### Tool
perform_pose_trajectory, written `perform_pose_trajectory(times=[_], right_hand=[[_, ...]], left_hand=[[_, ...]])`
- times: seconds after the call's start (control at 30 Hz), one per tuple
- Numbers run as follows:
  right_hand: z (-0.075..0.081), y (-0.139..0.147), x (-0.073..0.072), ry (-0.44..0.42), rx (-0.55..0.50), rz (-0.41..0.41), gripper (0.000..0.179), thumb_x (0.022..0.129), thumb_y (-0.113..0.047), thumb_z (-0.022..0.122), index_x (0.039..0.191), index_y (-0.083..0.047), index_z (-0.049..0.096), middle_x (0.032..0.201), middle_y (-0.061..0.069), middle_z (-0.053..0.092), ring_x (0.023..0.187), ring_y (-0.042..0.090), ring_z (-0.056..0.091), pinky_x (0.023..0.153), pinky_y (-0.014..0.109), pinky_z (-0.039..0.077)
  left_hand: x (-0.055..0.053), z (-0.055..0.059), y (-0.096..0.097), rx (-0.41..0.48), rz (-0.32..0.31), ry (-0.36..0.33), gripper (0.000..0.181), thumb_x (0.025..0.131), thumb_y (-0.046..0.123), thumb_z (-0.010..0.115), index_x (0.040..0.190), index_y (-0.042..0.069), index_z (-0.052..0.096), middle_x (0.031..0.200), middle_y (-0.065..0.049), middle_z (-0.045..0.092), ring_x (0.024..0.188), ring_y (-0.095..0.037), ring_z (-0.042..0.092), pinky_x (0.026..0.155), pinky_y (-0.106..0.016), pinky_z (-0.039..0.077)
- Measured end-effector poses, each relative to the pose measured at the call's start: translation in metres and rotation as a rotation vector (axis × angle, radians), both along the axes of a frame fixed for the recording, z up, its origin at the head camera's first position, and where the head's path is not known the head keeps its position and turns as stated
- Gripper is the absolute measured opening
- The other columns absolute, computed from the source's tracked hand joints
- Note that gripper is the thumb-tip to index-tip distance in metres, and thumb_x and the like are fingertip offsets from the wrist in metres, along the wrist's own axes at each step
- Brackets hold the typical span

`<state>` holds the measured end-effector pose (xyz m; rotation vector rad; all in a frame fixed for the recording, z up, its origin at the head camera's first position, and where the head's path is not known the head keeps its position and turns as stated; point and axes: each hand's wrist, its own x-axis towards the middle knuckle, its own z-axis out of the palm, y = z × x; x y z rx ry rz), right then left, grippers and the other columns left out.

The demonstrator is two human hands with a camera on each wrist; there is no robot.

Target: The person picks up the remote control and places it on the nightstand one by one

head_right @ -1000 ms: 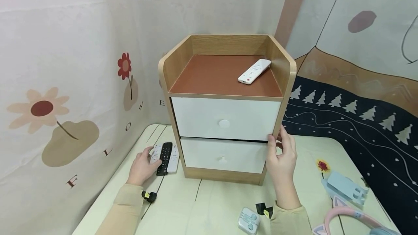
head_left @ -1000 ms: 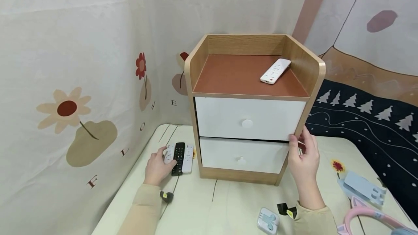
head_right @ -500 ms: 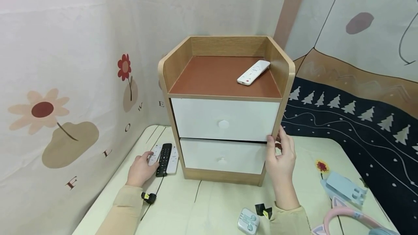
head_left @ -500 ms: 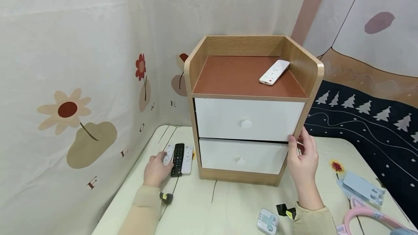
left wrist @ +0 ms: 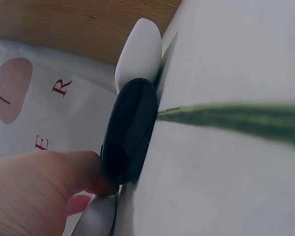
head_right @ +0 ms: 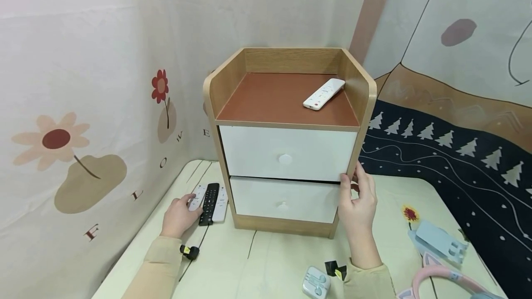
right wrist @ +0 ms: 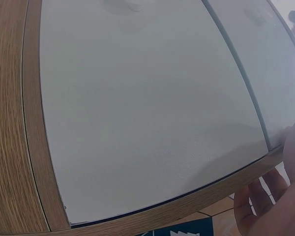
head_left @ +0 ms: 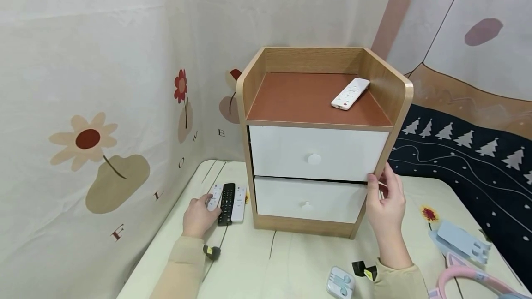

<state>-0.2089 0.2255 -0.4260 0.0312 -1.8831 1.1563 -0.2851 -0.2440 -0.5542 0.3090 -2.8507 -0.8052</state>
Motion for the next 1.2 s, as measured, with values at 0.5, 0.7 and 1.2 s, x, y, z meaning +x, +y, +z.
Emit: perform_pose_trajectory(times=[0.5,0.7,1.2], right_hand=[[-0.004,0.002,-0.001,-0.005,-0.002,0.002,0.052,0.108,-0.006,0.067,0.159,-0.002,0.056,0.118,-0.009,0.062,0.112,-0.017,0.054,0.097,0.0,0.044],[-0.001,0.0,0.0,0.001,-0.001,0.002,0.053,0.107,-0.003,0.068,0.159,-0.003,0.057,0.122,0.02,0.065,0.111,-0.016,0.054,0.097,0.0,0.043],[-0.004,0.003,-0.002,0.013,0.001,0.004,0.053,0.107,-0.004,0.068,0.158,0.0,0.056,0.123,0.026,0.065,0.111,-0.017,0.055,0.098,0.0,0.044]], left_hand=[[0.002,0.001,0.0,0.059,0.046,0.032,0.069,0.092,0.033,0.076,0.151,0.0,0.062,0.139,-0.037,0.064,0.117,-0.048,0.068,0.1,-0.064,0.055],[0.0,0.004,0.001,0.105,0.073,0.118,0.067,0.09,0.034,0.076,0.148,0.001,0.066,0.129,-0.031,0.071,0.109,-0.042,0.07,0.093,-0.058,0.055],[0.005,0.044,0.035,0.23,0.054,0.536,0.051,0.087,0.025,0.084,0.136,0.015,0.075,0.109,-0.014,0.072,0.093,-0.03,0.067,0.08,-0.042,0.049]])
